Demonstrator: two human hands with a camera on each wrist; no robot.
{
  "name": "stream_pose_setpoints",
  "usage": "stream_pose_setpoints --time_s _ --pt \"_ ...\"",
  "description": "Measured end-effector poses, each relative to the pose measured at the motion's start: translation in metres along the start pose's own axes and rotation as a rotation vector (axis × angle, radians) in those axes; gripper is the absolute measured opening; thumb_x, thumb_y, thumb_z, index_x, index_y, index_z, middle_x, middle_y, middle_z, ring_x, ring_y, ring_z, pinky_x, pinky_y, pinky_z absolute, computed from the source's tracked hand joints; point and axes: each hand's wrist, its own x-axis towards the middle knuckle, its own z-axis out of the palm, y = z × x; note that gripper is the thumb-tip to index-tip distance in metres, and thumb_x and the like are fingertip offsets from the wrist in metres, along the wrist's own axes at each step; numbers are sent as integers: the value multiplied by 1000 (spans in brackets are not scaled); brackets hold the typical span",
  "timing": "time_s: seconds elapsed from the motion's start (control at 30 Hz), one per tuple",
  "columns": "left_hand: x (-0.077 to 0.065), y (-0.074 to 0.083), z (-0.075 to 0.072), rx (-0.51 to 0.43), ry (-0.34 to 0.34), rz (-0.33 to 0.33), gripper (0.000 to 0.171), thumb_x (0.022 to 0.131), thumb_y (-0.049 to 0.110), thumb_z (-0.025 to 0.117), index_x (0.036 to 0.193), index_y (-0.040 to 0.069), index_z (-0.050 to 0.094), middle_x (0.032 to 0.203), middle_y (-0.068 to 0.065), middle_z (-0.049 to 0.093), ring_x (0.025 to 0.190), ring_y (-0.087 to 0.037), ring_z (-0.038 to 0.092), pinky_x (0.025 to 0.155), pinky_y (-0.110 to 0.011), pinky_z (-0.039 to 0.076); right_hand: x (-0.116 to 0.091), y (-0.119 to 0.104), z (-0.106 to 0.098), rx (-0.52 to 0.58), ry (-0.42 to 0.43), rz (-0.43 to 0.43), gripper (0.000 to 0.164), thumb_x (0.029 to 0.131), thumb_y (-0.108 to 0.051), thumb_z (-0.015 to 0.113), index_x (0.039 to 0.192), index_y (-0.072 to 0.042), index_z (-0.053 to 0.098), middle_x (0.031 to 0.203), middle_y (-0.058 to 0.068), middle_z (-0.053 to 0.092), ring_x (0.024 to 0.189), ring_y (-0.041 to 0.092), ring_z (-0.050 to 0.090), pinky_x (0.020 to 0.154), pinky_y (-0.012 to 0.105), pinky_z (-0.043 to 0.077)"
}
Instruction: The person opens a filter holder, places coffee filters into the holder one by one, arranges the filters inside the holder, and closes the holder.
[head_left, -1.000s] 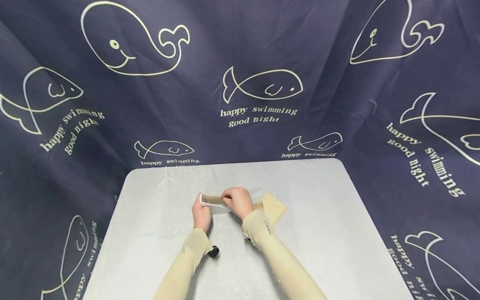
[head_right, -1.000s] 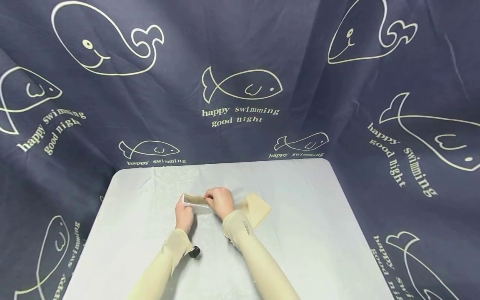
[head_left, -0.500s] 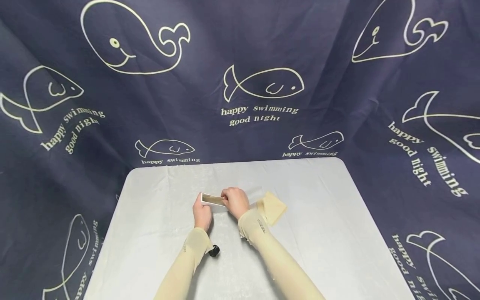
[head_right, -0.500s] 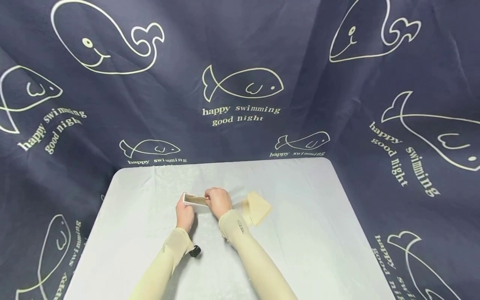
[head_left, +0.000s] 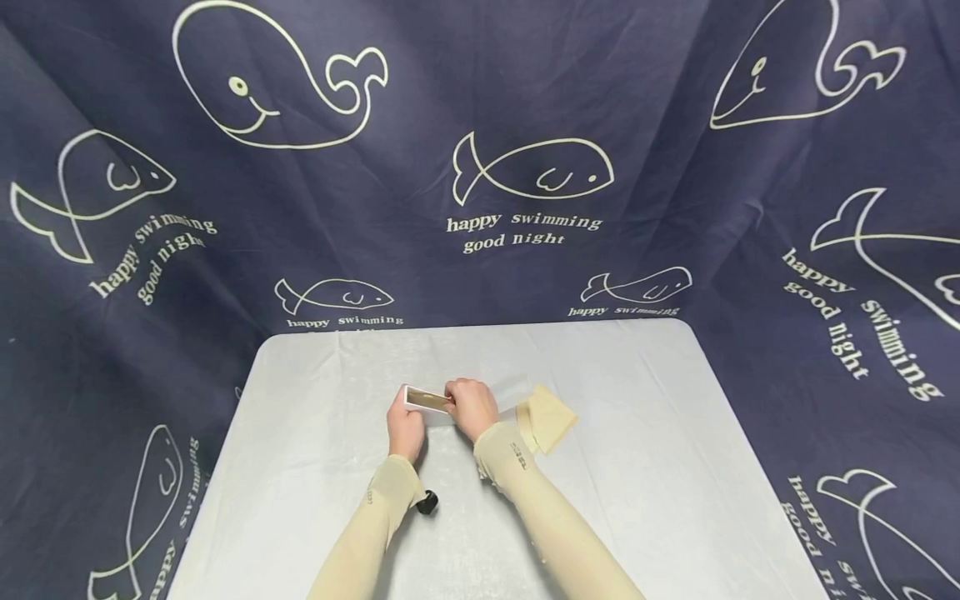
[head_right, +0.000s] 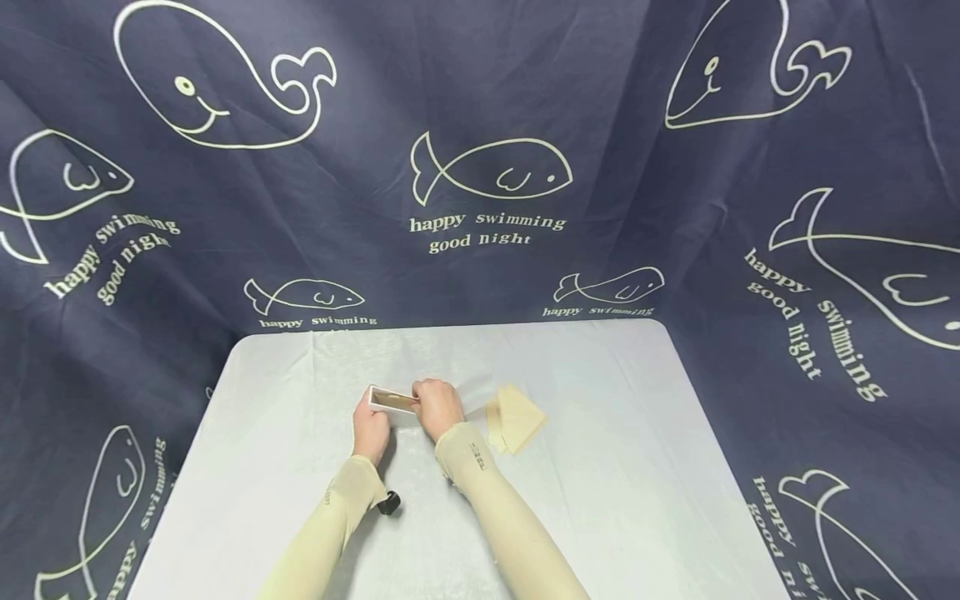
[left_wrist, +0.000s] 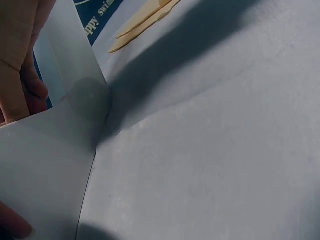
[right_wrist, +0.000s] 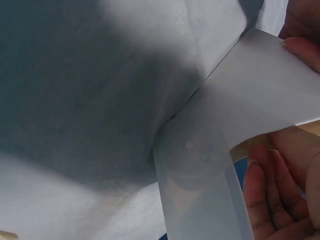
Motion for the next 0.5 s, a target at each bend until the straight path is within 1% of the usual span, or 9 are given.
stream_pose_setpoints --time_s 0.17,0.27,0.33,0.43,0.5 --pt "1 0 1 -4 -29 16 14 92 -4 51 93 4 62 94 -18 71 89 -34 63 84 -48 50 -2 0 -3 -24 23 21 15 77 -17 89 81 -13 75 70 -2 69 63 18 64 62 35 53" --pt "0 -4 0 7 -42 21 21 90 -6 48 101 2 64 102 -19 72 99 -37 67 92 -52 51 -4 -1 -3 -40 23 28 16 77 -19 89 85 -13 77 72 0 70 65 19 67 63 36 54" --pt "-2 -9 -1 20 -61 19 34 85 -11 46 111 1 64 111 -20 72 110 -39 67 99 -54 50 -5 -2 -5 -47 21 36 18 77 -20 89 89 -12 78 74 0 70 66 20 68 65 35 56" --pt "-5 -16 -5 34 -98 9 56 76 -17 43 126 2 59 125 -19 69 126 -38 62 109 -54 47 -7 -3 -9 -45 26 42 23 77 -21 89 96 -11 79 78 2 72 69 21 70 68 35 57" --pt "-6 -16 -10 -16 -108 5 68 72 -21 43 135 3 53 132 -21 64 130 -39 58 114 -54 42 -8 -4 -16 -24 40 38 26 77 -21 89 99 -10 79 81 2 73 72 20 71 70 34 58"
